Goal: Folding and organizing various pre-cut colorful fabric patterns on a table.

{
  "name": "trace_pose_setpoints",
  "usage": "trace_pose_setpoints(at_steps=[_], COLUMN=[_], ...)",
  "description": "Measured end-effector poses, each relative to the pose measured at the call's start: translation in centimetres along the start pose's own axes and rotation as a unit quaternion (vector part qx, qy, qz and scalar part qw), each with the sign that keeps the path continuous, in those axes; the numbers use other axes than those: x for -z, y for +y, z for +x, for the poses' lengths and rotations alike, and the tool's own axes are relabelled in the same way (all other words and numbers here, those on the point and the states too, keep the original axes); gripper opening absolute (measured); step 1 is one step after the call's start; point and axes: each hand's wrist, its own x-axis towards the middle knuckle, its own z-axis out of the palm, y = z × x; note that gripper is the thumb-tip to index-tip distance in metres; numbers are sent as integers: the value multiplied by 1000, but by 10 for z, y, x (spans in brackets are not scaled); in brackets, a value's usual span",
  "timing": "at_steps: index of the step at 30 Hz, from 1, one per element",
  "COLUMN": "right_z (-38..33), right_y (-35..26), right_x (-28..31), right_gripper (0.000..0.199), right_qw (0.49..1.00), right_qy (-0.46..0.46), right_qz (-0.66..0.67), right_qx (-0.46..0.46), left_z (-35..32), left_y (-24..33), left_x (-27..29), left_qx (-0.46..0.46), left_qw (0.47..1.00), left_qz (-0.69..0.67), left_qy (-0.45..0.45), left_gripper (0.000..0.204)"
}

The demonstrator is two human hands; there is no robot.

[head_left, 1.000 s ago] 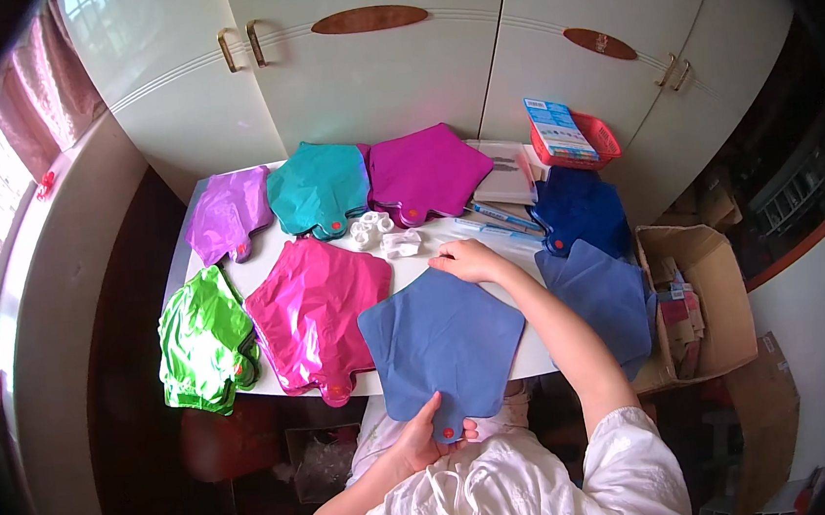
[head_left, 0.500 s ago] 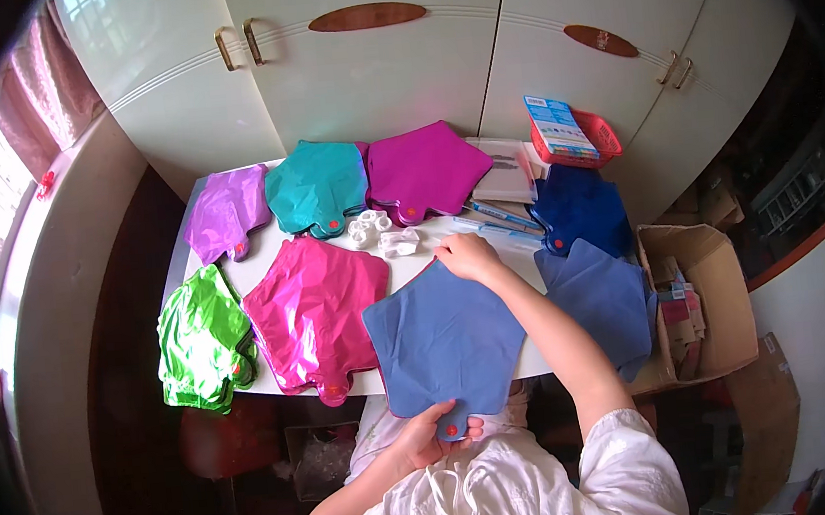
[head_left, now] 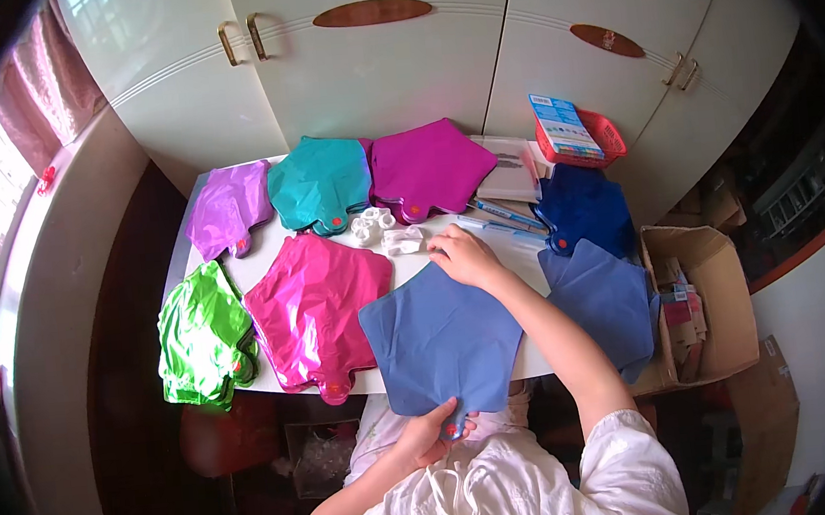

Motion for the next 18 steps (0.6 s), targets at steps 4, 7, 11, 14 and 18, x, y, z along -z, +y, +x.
trace_pose_setpoints(at_steps=[4, 7, 11, 14, 18], right_z=[0, 2, 14, 13, 7], right_y=[-4, -2, 3, 8, 6], right_x=[6, 4, 13, 18, 19], right_gripper=[19, 23, 29, 31, 31], right_qw=[992, 987, 989, 985, 981], right_qy=[-4, -6, -133, -172, -182], right_qz=[-23, -17, 6, 17, 28], right_qx=[124, 162, 58, -24, -59], left_z=[-1, -8, -16, -29, -41], left_y=[-7, -9, -5, 3, 2], left_x=[10, 11, 7, -8, -21], left_qx=[-127, -169, -139, -38, 9], left_qw=[972, 952, 973, 998, 998], left_qz=[195, 255, 184, 41, 48], left_qy=[-9, 17, 11, 30, 34], left_gripper=[22, 21, 20, 21, 23])
